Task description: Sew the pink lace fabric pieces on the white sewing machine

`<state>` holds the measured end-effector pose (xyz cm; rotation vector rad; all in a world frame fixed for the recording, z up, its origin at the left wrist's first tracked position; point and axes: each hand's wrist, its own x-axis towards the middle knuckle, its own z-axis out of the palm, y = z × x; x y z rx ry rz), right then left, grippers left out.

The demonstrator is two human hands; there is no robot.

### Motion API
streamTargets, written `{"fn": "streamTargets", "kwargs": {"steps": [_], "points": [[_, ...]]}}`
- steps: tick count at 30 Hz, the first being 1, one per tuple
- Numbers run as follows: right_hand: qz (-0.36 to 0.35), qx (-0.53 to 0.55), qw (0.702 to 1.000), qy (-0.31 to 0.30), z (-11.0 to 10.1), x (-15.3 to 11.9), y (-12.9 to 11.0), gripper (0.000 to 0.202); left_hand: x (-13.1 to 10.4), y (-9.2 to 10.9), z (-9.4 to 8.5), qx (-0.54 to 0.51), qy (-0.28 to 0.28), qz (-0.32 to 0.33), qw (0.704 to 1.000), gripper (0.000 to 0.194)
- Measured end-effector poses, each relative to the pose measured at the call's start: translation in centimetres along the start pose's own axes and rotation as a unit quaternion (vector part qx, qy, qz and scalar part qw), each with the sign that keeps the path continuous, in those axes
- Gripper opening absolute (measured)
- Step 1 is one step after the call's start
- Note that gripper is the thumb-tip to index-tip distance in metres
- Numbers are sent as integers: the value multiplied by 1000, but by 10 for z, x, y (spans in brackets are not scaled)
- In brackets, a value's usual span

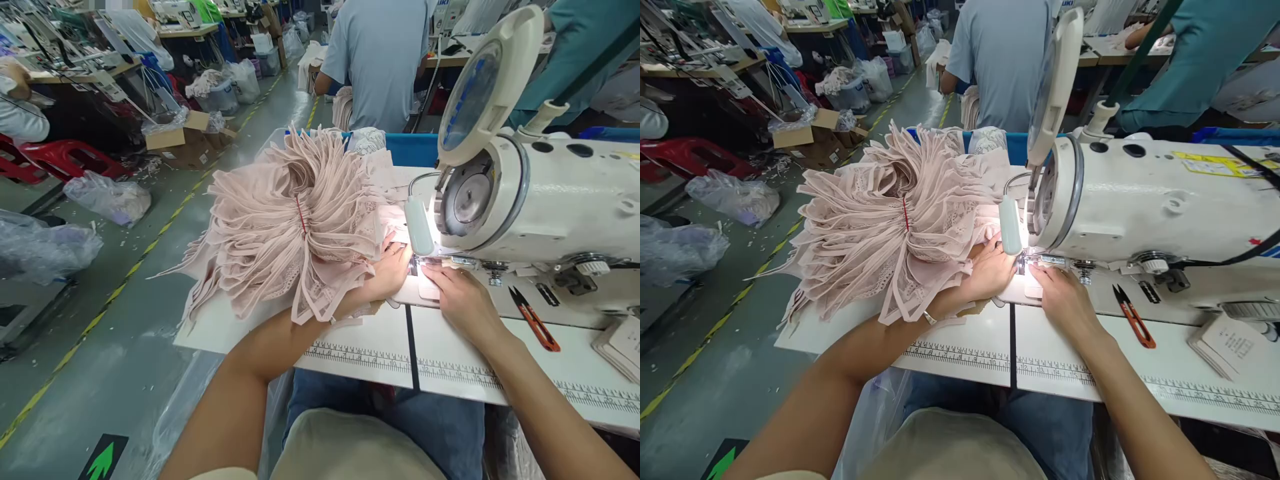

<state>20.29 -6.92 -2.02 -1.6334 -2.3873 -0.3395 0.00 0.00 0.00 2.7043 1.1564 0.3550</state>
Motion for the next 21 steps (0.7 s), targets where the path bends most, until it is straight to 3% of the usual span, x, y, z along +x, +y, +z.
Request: {"fn": "streamTargets", "kwargs": {"steps": [5,11,21], "points": [[15,5,999,-50,-3,2,2,57,0,3,-5,7,-11,-3,1000,32],[46,-14,993,-110,-21,12,-13,53,-2,2,-4,10,8,4,1000,29],[80,-16,985,-149,-31,18,-26,52,-3,1,-7,14,11,5,1000,25]]}}
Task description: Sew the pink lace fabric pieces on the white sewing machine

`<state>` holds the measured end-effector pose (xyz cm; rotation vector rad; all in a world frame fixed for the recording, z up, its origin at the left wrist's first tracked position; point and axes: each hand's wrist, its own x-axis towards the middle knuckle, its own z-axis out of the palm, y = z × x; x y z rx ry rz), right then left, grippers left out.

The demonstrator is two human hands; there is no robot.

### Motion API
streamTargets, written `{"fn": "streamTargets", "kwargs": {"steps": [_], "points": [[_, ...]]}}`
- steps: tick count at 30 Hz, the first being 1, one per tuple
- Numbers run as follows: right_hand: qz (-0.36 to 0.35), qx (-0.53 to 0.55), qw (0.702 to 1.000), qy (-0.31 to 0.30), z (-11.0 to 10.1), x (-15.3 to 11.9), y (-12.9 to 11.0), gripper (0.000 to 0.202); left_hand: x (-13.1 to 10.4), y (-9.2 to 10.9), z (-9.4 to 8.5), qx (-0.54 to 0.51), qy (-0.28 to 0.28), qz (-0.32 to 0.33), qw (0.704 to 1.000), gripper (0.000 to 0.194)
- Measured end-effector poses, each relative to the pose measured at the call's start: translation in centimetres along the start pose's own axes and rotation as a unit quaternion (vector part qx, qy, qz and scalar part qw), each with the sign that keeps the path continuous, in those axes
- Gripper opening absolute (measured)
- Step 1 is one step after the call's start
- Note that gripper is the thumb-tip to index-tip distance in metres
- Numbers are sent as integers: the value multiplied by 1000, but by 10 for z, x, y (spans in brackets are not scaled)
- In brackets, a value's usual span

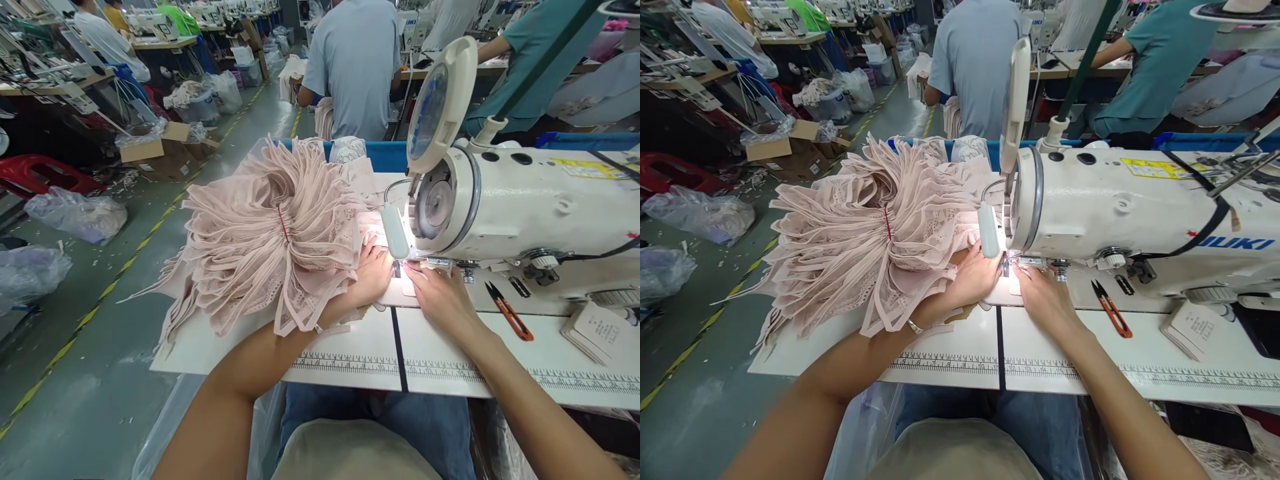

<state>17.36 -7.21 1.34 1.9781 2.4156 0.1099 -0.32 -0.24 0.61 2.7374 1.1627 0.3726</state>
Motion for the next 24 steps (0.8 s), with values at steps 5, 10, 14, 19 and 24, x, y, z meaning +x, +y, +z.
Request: {"fn": "streamTargets", "kwargs": {"steps": [5,10,14,19,24], "points": [[4,2,1000,-5,0,0,-1,51,0,2,-3,1,-3,-10,1000,26],[11,18,999,-27,0,0,-2,50,0,-1,3,17,9,-1,1000,23],[15,12,999,-36,-1,1,-2,51,0,-3,6,21,12,4,1000,23],[5,9,1000,-5,4,0,0,52,0,-3,5,25,18,3,1000,21],[10,7,1000,17,6,0,-1,50,-1,-2,1,27,20,3,999,22]]}}
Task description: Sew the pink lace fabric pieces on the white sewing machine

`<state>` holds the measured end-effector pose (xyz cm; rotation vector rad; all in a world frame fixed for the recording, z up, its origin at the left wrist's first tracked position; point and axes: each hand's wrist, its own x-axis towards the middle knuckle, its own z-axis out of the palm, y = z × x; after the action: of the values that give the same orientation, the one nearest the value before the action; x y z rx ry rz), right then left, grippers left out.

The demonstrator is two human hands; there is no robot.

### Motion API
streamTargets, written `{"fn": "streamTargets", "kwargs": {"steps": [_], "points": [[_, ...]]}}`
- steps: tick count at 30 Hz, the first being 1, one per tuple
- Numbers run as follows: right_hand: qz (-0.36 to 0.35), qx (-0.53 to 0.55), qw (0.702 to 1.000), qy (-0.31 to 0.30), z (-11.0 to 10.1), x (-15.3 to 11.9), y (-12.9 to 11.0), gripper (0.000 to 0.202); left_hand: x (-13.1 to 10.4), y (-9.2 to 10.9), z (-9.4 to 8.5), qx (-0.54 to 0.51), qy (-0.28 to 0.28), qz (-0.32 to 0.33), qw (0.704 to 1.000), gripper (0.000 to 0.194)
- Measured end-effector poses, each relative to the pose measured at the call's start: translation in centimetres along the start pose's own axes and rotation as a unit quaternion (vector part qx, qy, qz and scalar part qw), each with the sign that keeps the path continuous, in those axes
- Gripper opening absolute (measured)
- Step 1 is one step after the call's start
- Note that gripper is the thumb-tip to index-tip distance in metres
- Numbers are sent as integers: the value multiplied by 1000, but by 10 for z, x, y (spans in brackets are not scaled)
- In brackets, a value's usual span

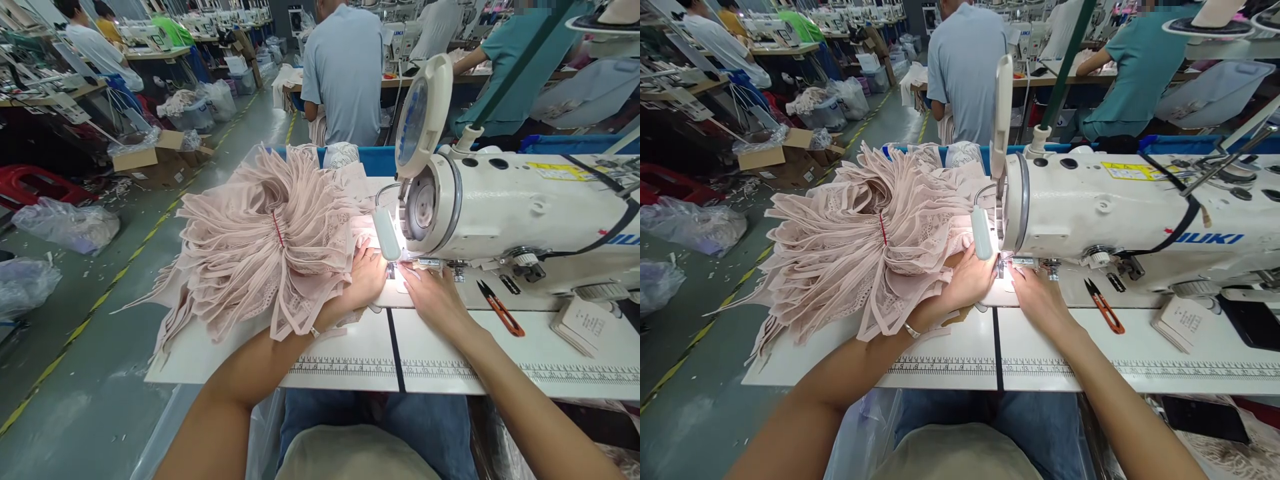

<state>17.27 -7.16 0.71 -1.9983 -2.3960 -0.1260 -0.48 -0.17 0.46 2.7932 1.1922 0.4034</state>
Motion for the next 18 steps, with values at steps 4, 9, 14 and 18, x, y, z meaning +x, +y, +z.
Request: {"fn": "streamTargets", "kwargs": {"steps": [4,9,14,18], "points": [[21,2,1000,-1,-5,1,-4,46,0,3,-6,2,1,-1,1000,22],[20,-7,1000,-13,-4,3,1,54,-2,5,-3,89,1,-21,996,16],[16,-7,1000,17,4,4,6,52,-29,15,-21,237,-1,42,971,27],[18,33,995,93,-2,-1,0,42,-77,43,-53,137,-58,212,966,22]]}}
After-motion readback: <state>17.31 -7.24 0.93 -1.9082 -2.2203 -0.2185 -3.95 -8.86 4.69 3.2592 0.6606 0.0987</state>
